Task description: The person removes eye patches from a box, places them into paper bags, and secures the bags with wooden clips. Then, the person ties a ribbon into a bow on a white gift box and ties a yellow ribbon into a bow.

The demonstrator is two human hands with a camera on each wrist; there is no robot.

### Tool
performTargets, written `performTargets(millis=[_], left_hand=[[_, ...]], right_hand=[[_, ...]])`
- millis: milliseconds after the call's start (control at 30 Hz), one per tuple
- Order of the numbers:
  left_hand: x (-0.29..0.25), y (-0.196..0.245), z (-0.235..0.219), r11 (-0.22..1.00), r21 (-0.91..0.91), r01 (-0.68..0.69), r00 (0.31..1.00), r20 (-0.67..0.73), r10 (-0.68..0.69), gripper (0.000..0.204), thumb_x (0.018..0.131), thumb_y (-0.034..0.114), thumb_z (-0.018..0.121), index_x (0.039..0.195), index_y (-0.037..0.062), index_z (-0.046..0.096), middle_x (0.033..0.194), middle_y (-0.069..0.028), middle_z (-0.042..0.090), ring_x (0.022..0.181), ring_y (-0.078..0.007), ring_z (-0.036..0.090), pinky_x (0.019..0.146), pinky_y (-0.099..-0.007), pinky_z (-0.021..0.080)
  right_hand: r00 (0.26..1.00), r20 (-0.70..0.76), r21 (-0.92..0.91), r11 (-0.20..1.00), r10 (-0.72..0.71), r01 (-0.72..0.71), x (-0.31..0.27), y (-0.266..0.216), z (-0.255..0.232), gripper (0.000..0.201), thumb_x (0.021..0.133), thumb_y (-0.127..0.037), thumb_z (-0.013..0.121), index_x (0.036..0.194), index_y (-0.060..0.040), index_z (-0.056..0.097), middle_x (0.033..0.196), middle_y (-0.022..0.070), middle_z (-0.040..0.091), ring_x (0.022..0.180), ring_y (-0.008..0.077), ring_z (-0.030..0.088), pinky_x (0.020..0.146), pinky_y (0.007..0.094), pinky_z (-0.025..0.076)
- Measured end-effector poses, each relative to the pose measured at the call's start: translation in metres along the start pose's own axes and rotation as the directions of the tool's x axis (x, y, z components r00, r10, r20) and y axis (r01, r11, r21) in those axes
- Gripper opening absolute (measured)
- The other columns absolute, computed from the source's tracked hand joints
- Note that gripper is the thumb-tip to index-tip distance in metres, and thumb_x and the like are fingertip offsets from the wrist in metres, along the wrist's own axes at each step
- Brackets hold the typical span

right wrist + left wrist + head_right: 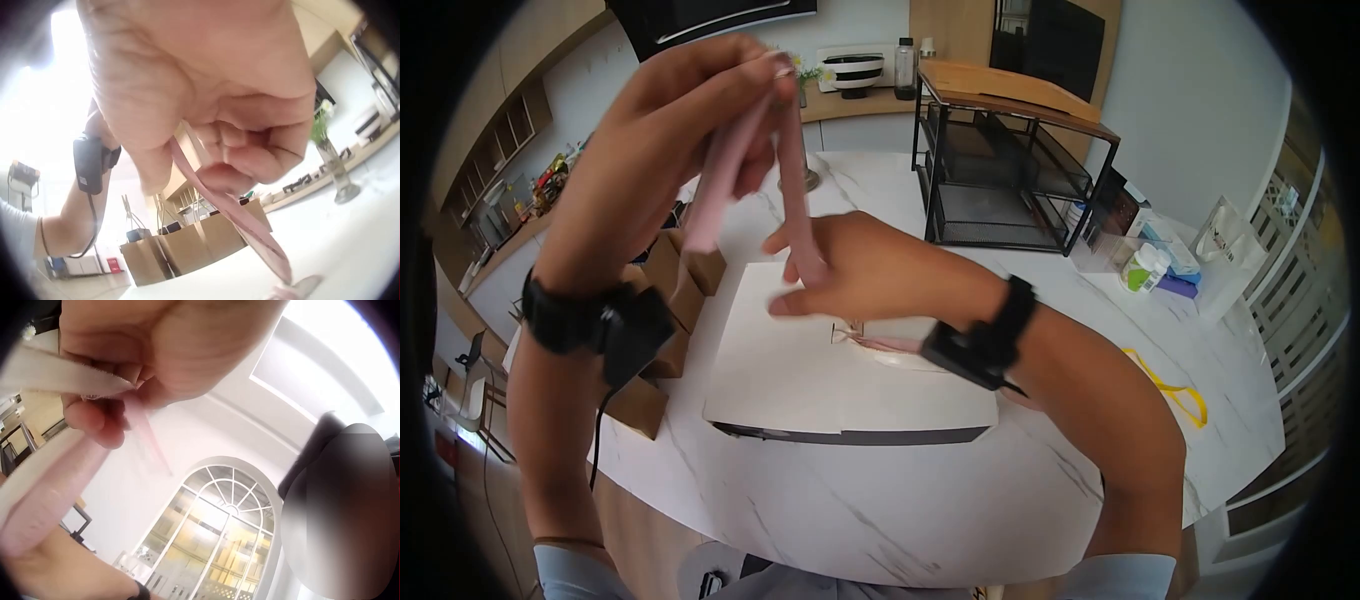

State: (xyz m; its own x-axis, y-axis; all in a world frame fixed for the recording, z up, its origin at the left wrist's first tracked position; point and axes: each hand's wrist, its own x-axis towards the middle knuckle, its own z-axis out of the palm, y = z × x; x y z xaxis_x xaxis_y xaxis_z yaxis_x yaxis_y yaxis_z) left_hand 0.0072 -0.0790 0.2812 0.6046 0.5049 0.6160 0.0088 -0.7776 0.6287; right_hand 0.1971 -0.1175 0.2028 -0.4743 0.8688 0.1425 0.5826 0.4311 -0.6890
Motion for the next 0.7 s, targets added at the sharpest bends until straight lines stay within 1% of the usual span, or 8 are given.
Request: performTargets(millis=[67, 133, 233, 333, 400, 467, 567, 700], left_hand=[[0.01, -0.003, 0.013, 0.999, -0.045, -0.002, 0.999, -0.048, 0.0, 0.03, 0.108, 0.03, 0.054, 0.111, 0.0017, 0.063, 0.09, -0.0048, 0.066, 0.076, -0.0101, 0.063, 0.068, -0.0245, 0.052], [0.009, -0.015, 0.021, 0.994, -0.107, 0.008, 0.995, -0.096, -0.018, 0.03, 0.108, 0.028, 0.054, 0.113, 0.001, 0.064, 0.099, -0.0066, 0.069, 0.086, -0.0114, 0.066, 0.077, -0.026, 0.054], [-0.012, -0.031, 0.029, 0.883, 0.438, -0.17, 0.919, -0.252, 0.302, 0.019, 0.105, 0.012, 0.057, 0.119, 0.0, 0.062, 0.112, -0.0058, 0.069, 0.099, -0.0136, 0.064, 0.086, -0.0279, 0.05], [-0.035, -0.039, 0.043, 0.923, 0.326, -0.207, 0.97, 0.193, 0.149, 0.021, 0.09, 0.002, 0.067, 0.111, 0.0017, 0.066, 0.107, -0.0115, 0.069, 0.099, -0.0249, 0.065, 0.084, -0.0354, 0.052], [-0.049, -0.047, 0.068, 0.813, 0.453, -0.367, 0.864, 0.489, 0.118, 0.022, 0.086, 0.006, 0.071, 0.107, 0.0007, 0.068, 0.104, -0.0131, 0.068, 0.099, -0.0298, 0.062, 0.089, -0.0381, 0.052], [-0.058, -0.06, 0.096, 0.745, 0.488, -0.455, 0.816, 0.563, 0.13, 0.026, 0.082, 0.011, 0.074, 0.105, -0.0003, 0.069, 0.102, -0.0119, 0.068, 0.1, -0.0306, 0.06, 0.092, -0.0368, 0.051], [-0.065, -0.071, 0.115, 0.766, 0.462, -0.447, 0.803, 0.585, 0.116, 0.025, 0.082, 0.012, 0.072, 0.103, -0.0015, 0.068, 0.101, -0.0115, 0.066, 0.102, -0.0295, 0.059, 0.091, -0.0352, 0.051], [-0.07, -0.067, 0.118, 0.694, 0.527, -0.49, 0.773, 0.632, 0.066, 0.021, 0.081, 0.004, 0.066, 0.101, -0.0015, 0.067, 0.098, -0.0125, 0.064, 0.101, -0.0288, 0.06, 0.088, -0.0352, 0.052]], right_hand=[[0.996, 0.083, 0.141, 0.99, 0.018, -0.03, 0.028, 0.013, -0.011, 0.044, 0.083, -0.03, 0.074, 0.117, -0.0017, 0.07, 0.113, 0.017, 0.073, 0.093, 0.0198, 0.068, 0.076, 0.03, 0.052], [0.962, -0.179, 0.285, 0.947, 0.208, -0.151, 0.022, 0.022, -0.032, 0.027, 0.083, -0.01, 0.059, 0.107, -0.0026, 0.071, 0.09, 0.0042, 0.068, 0.084, 0.0144, 0.066, 0.069, 0.0296, 0.049], [0.93, -0.3, 0.487, 0.872, 0.211, -0.041, -0.001, 0.094, -0.102, 0.019, 0.091, -0.008, 0.058, 0.103, -0.0029, 0.07, 0.077, -0.002, 0.06, 0.063, 0.0074, 0.056, 0.053, 0.0216, 0.04], [0.869, -0.271, 0.54, 0.813, 0.414, -0.219, -0.054, 0.129, -0.144, 0.015, 0.097, -0.007, 0.061, 0.11, -0.0022, 0.067, 0.078, -0.0015, 0.061, 0.051, 0.0035, 0.049, 0.043, 0.0163, 0.03], [0.75, -0.297, 0.527, 0.757, 0.591, -0.388, -0.084, 0.143, -0.137, 0.026, 0.097, -0.006, 0.063, 0.122, -0.0025, 0.061, 0.079, -0.0007, 0.062, 0.056, 0.0047, 0.054, 0.048, 0.0174, 0.041], [0.658, -0.299, 0.515, 0.698, 0.691, -0.498, -0.108, 0.152, -0.128, 0.049, 0.096, -0.01, 0.065, 0.141, -0.0046, 0.046, 0.107, 0.007, 0.069, 0.088, 0.0131, 0.067, 0.078, 0.0278, 0.058], [0.627, -0.448, 0.204, 0.756, 0.638, -0.622, -0.123, 0.169, -0.12, 0.053, 0.094, -0.013, 0.07, 0.141, -0.0013, 0.047, 0.122, 0.0145, 0.066, 0.108, 0.0211, 0.066, 0.086, 0.0352, 0.058], [0.753, -0.647, -0.311, 0.86, 0.12, -0.404, -0.103, 0.16, -0.093, 0.051, 0.093, -0.011, 0.07, 0.139, -0.0013, 0.051, 0.129, 0.0178, 0.063, 0.116, 0.0288, 0.063, 0.099, 0.0392, 0.052]])
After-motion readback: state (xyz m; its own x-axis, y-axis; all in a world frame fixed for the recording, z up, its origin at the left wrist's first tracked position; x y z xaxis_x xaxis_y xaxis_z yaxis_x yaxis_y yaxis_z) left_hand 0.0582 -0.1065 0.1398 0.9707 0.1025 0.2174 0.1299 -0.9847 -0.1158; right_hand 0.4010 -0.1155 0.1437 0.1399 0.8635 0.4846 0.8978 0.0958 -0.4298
